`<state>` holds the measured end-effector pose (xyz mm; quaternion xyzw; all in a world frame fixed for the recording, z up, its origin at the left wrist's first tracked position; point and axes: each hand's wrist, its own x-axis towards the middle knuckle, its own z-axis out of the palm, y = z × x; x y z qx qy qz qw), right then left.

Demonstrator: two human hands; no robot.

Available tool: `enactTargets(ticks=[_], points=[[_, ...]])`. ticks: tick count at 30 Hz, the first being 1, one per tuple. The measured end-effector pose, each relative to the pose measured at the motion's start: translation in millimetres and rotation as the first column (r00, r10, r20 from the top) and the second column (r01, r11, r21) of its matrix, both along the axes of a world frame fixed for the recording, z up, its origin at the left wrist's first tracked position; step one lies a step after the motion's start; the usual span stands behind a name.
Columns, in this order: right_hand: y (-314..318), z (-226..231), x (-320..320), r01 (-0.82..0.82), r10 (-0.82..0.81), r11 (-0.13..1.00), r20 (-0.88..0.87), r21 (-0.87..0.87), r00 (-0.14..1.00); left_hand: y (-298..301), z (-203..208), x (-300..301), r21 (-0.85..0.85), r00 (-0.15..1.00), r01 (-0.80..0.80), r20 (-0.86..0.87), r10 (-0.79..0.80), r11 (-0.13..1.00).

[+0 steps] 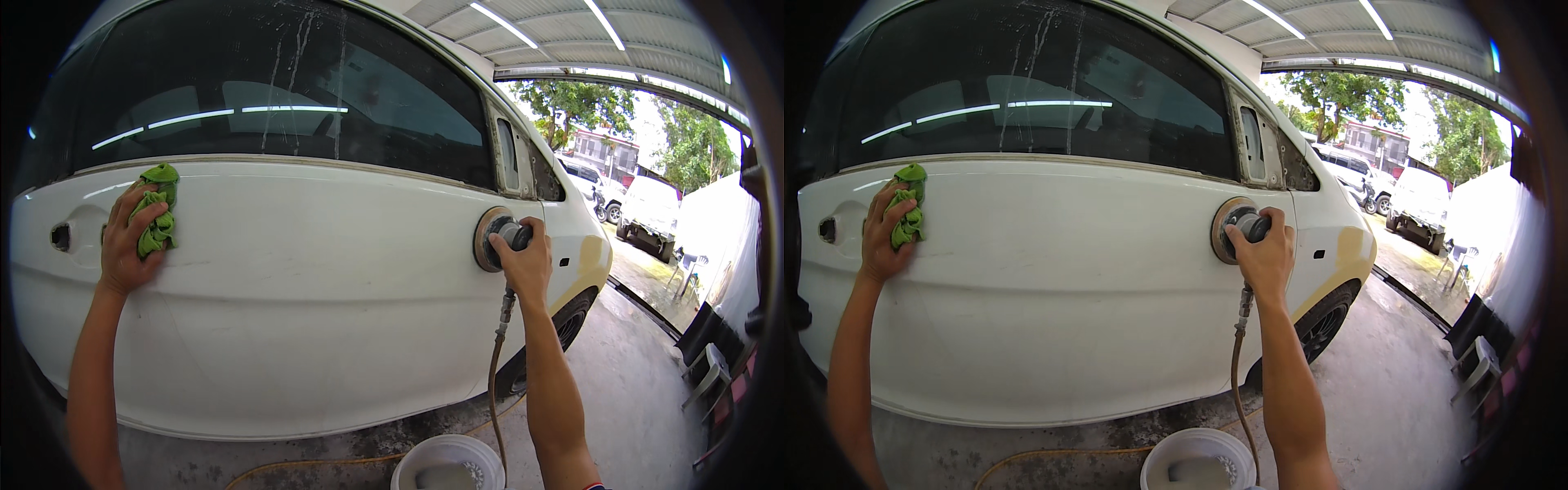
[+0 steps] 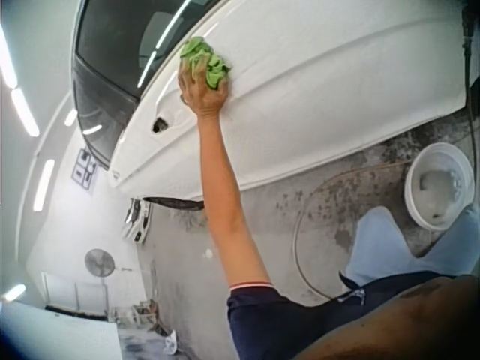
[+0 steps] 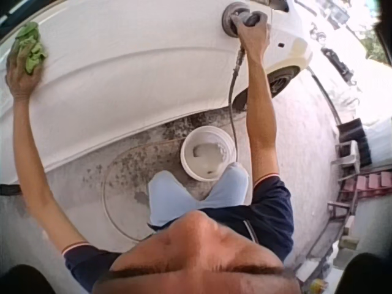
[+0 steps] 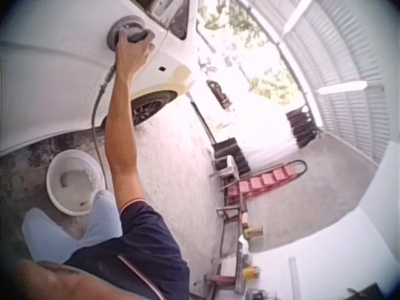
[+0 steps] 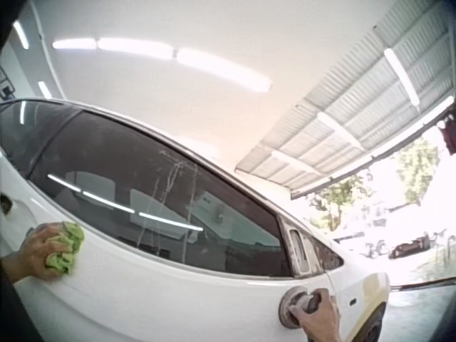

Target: The person uses a rotary polisher to smooth the rear and side panels of a white car, wiping the surface with a green cloth between passes. The person also cleans the polisher pad with the cloth and briefly dips it in a bucket of water before continuing.

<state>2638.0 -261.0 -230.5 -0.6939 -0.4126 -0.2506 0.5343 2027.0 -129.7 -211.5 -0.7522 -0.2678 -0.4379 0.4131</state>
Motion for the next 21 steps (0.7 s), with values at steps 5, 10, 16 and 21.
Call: enactTargets(ticks=[5, 10, 16, 21], points=[[5, -2, -141, -0.300, 0.294, 0.954, 0.252, -0.018, 0.922, 2, -2, -1, 0.007, 1.000, 0.004, 0.008, -0.004, 1.000], [11, -12, -217, -0.454, 0.476, 0.872, 0.542, -0.184, 0.693, 10, -3, -6, 0.000, 1.000, 0.003, 0.004, -0.003, 1.000], [-1, -27, -152, -0.382, 0.412, 0.909, 0.480, -0.163, 0.775, 22, -9, -24, -0.026, 1.000, -0.023, -0.014, 0.023, 0.999], [-8, -36, -46, -0.213, 0.219, 0.976, 0.262, -0.052, 0.940, 24, -6, -29, -0.040, 0.999, -0.031, -0.033, 0.029, 0.999]])
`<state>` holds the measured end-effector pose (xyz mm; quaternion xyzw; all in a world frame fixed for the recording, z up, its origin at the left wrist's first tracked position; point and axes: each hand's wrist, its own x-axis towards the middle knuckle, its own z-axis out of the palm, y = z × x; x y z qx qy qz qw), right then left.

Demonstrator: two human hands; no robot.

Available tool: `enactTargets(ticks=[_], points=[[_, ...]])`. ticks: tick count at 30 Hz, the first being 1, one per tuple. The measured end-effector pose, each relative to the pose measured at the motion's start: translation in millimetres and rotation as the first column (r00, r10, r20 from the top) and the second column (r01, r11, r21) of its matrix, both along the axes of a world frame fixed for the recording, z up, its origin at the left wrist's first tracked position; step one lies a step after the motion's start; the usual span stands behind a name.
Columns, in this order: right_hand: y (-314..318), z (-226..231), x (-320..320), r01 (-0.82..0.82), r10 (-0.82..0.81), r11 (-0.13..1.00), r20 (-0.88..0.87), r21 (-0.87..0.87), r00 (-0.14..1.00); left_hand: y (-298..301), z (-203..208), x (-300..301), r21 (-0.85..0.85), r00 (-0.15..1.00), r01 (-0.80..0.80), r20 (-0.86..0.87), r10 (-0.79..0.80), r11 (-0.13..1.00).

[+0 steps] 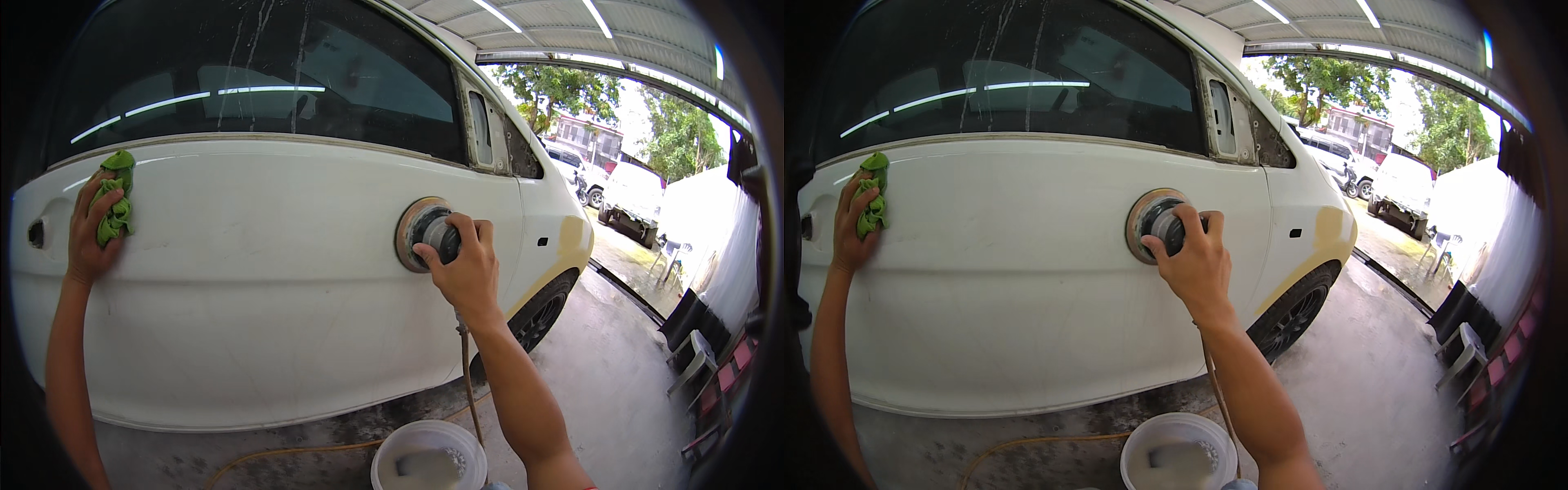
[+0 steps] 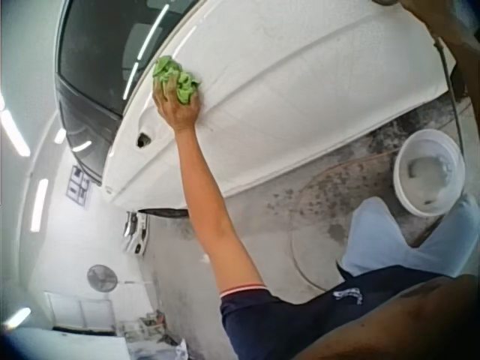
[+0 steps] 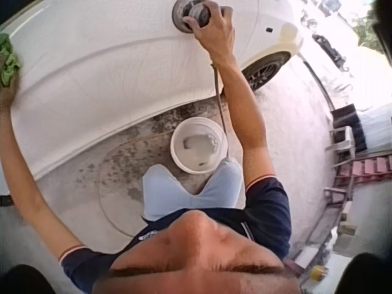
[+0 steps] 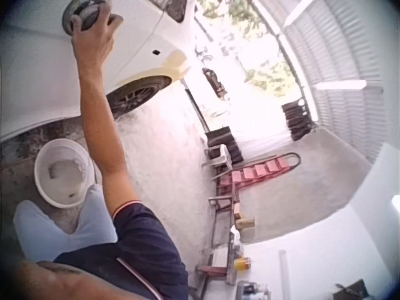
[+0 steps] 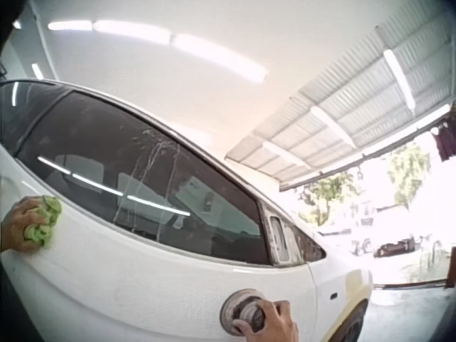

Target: The person uses a rotary polisher to smooth the rear and side panels of a white car, wiping the surface with a green cloth between passes. The person also cleans the polisher pad with the cloth and briefly dips it in a bucket of water before continuing.

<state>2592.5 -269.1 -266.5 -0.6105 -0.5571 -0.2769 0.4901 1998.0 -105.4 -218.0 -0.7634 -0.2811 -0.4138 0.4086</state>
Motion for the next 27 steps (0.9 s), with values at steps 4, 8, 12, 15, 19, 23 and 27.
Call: enactTargets(ticks=[4, 8, 12, 15, 19, 23, 27], points=[[-2, -9, 93, 0.191, -0.180, 0.981, -0.221, 0.027, 0.958, -17, 5, 29, 0.003, 1.000, -0.019, 0.015, 0.019, 1.000], [-4, -1, 187, 0.265, -0.270, 0.961, -0.477, -0.080, 0.837, -28, 8, 94, -0.047, 0.998, 0.058, 0.022, -0.057, 0.997], [-11, -4, 210, 0.290, -0.300, 0.951, -0.576, -0.112, 0.760, -26, 18, 142, -0.066, 0.999, 0.033, -0.010, -0.034, 0.997], [-9, -11, 160, 0.282, -0.276, 0.957, -0.516, -0.069, 0.811, -27, 20, 149, -0.043, 0.998, 0.055, -0.017, -0.056, 0.998], [1, -3, 33, 0.104, -0.088, 0.994, -0.286, 0.040, 0.954, -34, 24, 152, -0.058, 0.998, 0.059, -0.025, -0.060, 0.997], [8, 7, -104, -0.125, 0.125, 0.991, 0.015, 0.042, 0.992, -42, 23, 179, -0.040, 0.998, 0.051, 0.046, -0.049, 0.998], [13, 20, -168, -0.248, 0.255, 0.967, 0.185, -0.060, 0.949, -37, 30, 204, -0.138, 0.990, 0.116, -0.070, -0.126, 0.984]])
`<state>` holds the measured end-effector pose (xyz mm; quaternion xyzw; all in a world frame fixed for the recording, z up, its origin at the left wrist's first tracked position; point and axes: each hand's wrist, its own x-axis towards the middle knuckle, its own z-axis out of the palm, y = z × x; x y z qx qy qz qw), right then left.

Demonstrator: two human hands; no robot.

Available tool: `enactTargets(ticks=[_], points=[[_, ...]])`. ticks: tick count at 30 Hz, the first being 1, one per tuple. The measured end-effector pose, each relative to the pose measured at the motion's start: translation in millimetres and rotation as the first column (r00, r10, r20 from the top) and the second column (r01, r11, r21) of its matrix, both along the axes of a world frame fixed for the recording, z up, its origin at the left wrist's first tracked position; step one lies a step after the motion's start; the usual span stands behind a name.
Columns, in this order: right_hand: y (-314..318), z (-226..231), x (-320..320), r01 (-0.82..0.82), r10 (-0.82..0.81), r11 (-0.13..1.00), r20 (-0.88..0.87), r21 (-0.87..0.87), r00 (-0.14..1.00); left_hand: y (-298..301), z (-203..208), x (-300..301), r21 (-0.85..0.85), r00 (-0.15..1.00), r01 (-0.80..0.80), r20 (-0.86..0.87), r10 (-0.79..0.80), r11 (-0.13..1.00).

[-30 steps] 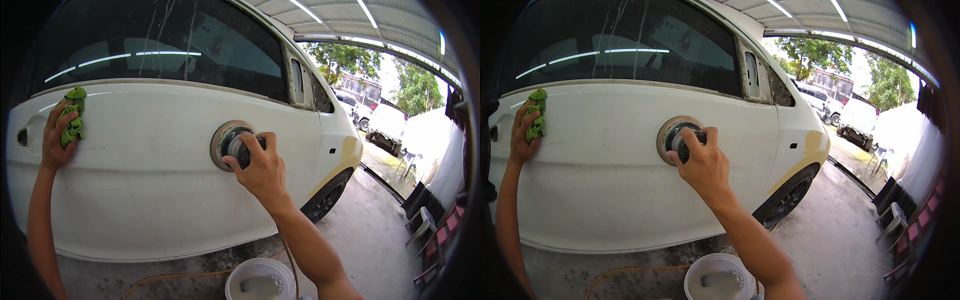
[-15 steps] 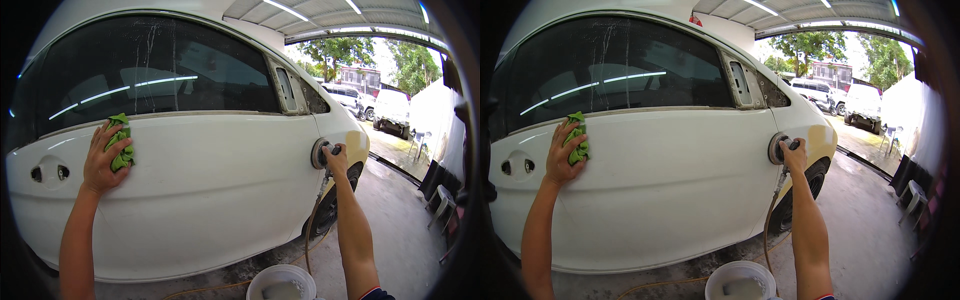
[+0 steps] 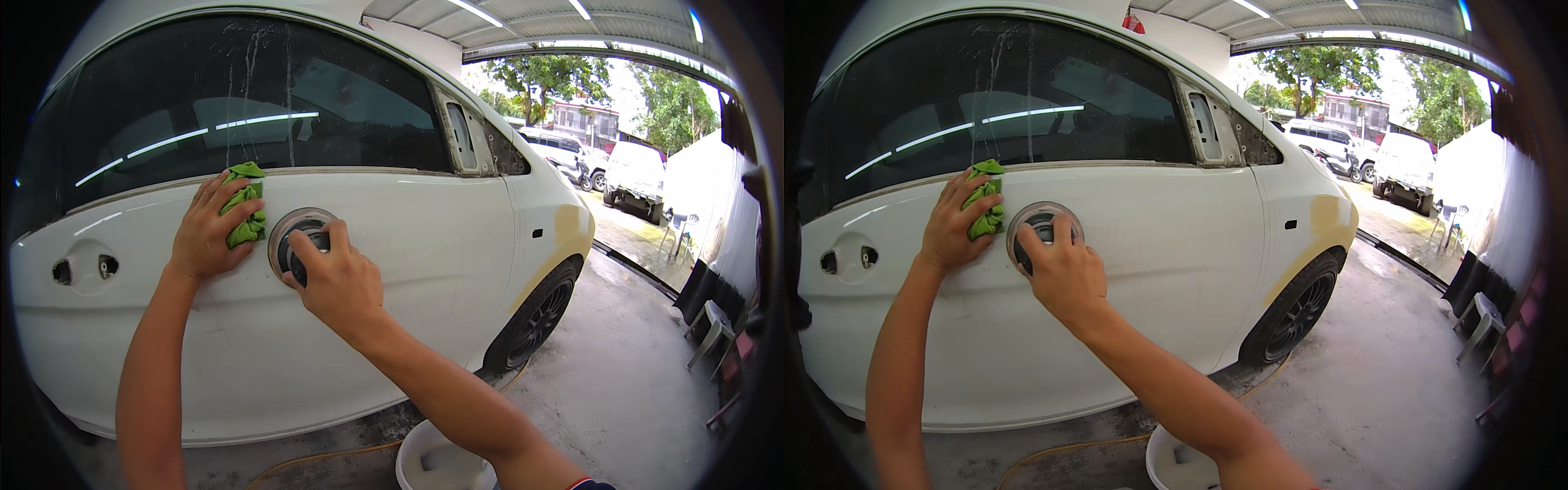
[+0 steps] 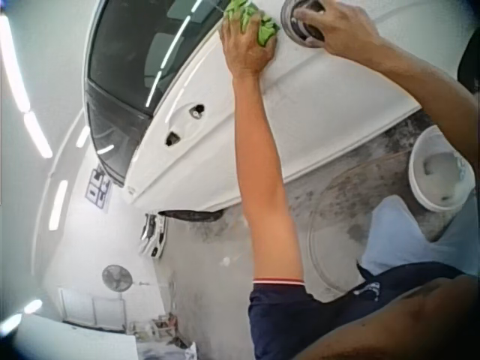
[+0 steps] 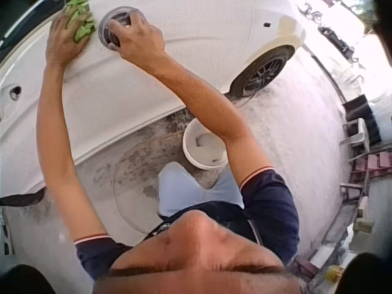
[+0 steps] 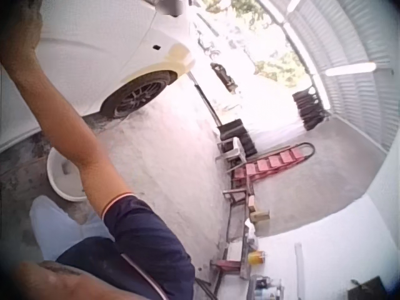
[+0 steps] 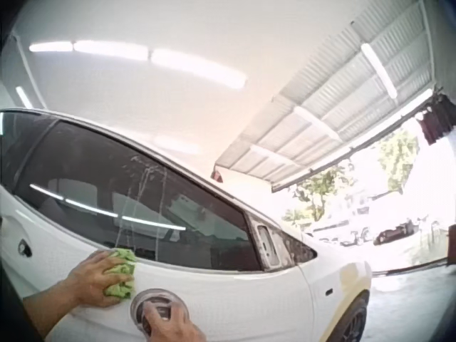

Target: The person uses a rotary polisher to smooth the rear and side panels of a white car, wiping the surface with a green cloth between passes. The person also cleans the polisher pad with the cloth and briefly dips it in a bucket of water before continuing.

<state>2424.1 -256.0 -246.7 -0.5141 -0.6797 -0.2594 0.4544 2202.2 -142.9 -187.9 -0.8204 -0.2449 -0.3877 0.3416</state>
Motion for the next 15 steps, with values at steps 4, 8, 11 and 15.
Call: enactTargets(ticks=[4, 8, 11, 15], points=[[-8, 0, 32, 0.079, -0.080, 0.997, -0.023, -0.017, 0.997, 5, 5, -6, 0.019, 0.996, 0.065, -0.068, -0.064, 0.998], [-19, -9, 95, 0.205, -0.216, 0.975, -0.159, -0.084, 0.963, 4, -1, -8, 0.007, 0.999, 0.028, -0.028, -0.028, 1.000], [-21, -10, 142, 0.297, -0.312, 0.950, -0.222, -0.098, 0.924, 2, -3, -3, 0.018, 0.999, 0.019, -0.037, -0.019, 1.000], [-19, -5, 201, 0.361, -0.375, 0.926, -0.377, -0.110, 0.847, -2, 0, -1, 0.008, 0.999, 0.032, -0.032, -0.032, 0.999]])
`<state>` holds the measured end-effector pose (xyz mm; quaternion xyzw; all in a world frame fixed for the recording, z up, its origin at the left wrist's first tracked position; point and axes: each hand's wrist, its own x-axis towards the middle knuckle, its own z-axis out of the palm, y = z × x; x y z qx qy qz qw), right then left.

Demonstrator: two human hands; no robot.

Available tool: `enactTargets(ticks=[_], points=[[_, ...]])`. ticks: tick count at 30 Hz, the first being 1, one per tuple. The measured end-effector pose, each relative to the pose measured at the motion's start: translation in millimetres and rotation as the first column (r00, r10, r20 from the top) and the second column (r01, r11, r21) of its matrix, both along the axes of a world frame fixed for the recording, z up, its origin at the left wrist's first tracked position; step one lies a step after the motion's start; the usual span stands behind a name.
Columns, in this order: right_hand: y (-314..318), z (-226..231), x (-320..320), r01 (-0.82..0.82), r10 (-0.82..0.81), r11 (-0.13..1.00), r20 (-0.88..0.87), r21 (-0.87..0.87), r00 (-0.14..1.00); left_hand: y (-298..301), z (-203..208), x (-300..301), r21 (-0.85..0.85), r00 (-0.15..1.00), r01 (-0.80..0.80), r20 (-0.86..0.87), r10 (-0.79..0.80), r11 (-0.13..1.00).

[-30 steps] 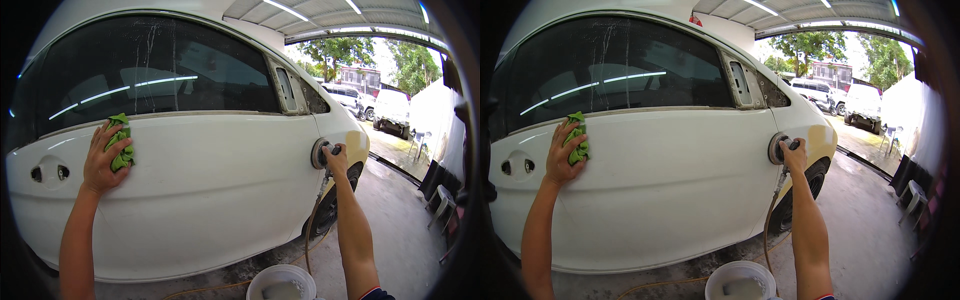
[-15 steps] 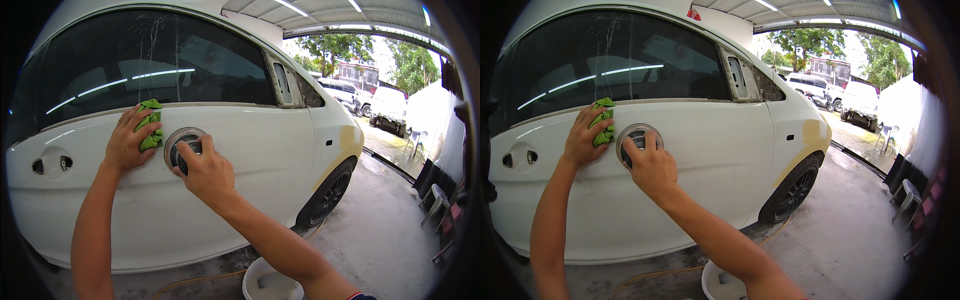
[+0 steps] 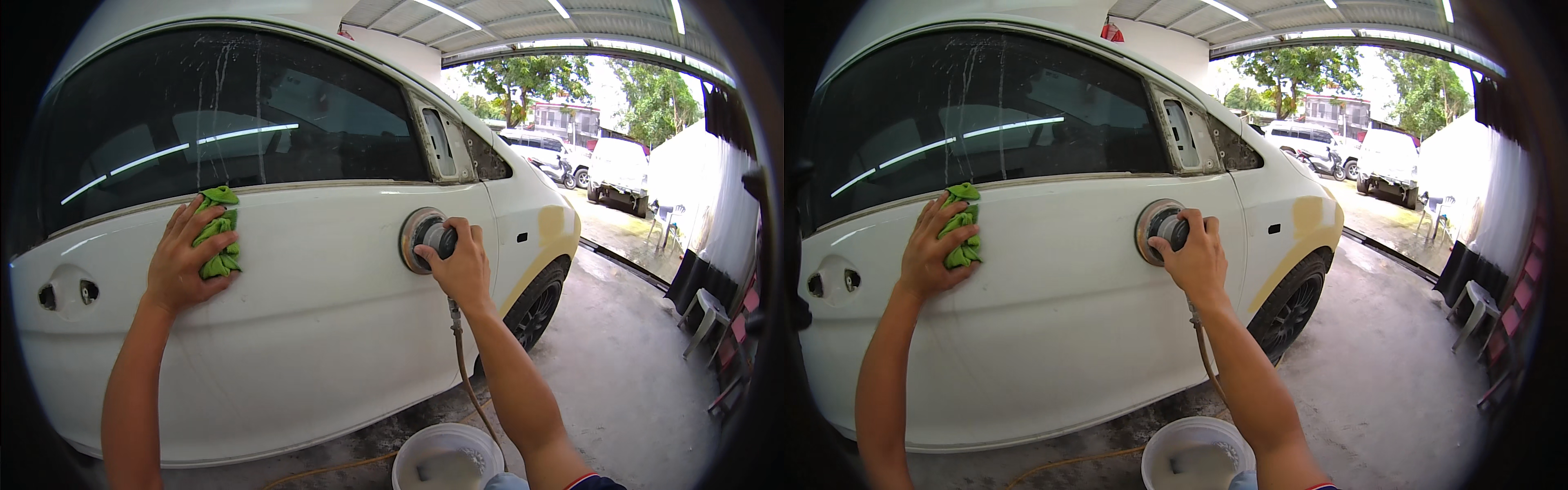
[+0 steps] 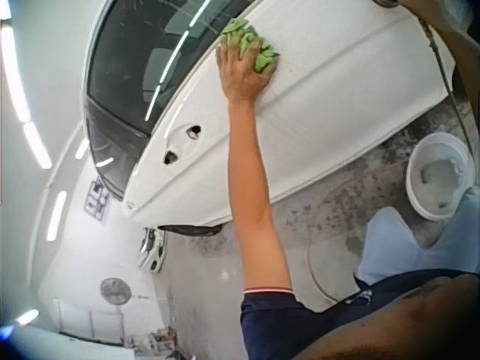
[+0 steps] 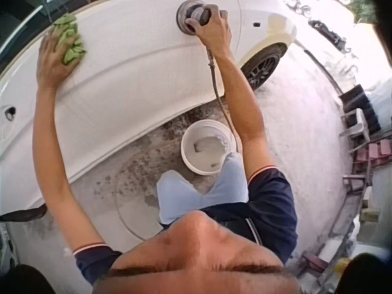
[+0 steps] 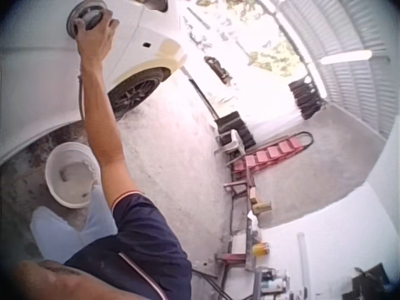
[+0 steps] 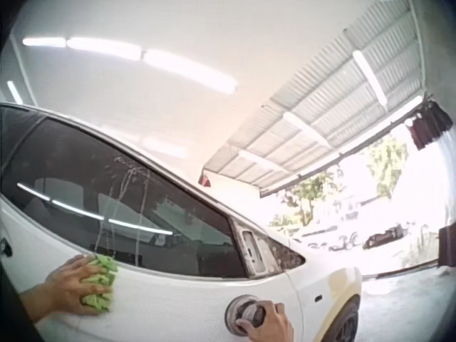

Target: The person uses a rotary polisher to smooth the rear and side panels of a white car, wiping the surface with a green cloth between passes. The person also cleans the polisher pad with the cloth and briefly dips it in a bucket of water before continuing.

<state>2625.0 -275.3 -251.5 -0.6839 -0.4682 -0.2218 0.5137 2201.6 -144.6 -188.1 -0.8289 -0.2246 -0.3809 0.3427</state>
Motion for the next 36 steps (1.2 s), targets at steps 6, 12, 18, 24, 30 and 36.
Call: enactTargets(ticks=[6, 12, 18, 24, 30, 36], points=[[9, 16, 70, 0.138, -0.137, 0.990, -0.205, -0.006, 0.969, -3, -12, 77, -0.016, 0.992, 0.118, -0.053, -0.118, 0.993], [6, 9, 87, 0.153, -0.140, 0.988, -0.240, 0.035, 0.961, 6, -6, 169, -0.056, 0.969, 0.191, -0.149, -0.198, 0.980], [10, -14, -16, 0.011, -0.007, 0.994, -0.037, 0.110, 0.999, 12, 12, 140, -0.123, 0.949, 0.206, -0.218, -0.228, 0.971], [13, -6, -139, -0.112, 0.087, 0.986, 0.193, 0.124, 0.977, 10, 18, 60, -0.101, 0.980, 0.110, -0.158, -0.125, 0.989], [15, -15, -181, -0.256, 0.212, 0.964, 0.381, 0.070, 0.900, 9, 14, 56, -0.066, 0.986, 0.097, -0.131, -0.105, 0.993], [5, -25, -77, -0.190, 0.173, 0.980, 0.228, 0.055, 0.958, 2, 12, 62, -0.166, 0.995, 0.054, -0.070, -0.066, 0.985]])
